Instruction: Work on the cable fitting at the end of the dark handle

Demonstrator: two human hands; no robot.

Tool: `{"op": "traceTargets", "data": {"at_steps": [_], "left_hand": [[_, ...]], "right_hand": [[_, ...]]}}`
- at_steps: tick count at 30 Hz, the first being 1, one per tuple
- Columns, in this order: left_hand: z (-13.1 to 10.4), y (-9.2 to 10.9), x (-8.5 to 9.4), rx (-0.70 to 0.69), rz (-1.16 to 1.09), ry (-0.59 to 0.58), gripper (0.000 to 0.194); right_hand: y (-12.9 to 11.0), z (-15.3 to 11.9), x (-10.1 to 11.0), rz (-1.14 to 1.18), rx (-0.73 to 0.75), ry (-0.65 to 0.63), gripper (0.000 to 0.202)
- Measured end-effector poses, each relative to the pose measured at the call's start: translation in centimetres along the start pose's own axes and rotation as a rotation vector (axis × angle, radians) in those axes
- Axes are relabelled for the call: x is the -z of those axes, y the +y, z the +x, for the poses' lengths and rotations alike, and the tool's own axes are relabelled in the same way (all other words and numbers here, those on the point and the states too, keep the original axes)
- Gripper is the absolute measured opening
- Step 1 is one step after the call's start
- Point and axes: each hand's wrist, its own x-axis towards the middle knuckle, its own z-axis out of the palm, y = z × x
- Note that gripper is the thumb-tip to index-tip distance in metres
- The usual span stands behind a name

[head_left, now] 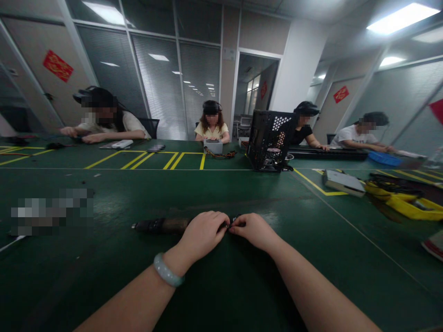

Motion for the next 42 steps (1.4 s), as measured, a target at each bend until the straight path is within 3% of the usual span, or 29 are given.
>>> {"op": "traceTargets", "data": {"at_steps": [42], "left_hand": [[-0.17,0.27,0.33,0.008,0.015,-0.021,0.015]], "right_hand": [[-0.28,-0.06,0.20,-0.004,-0.023,-0.011,0.015]]}}
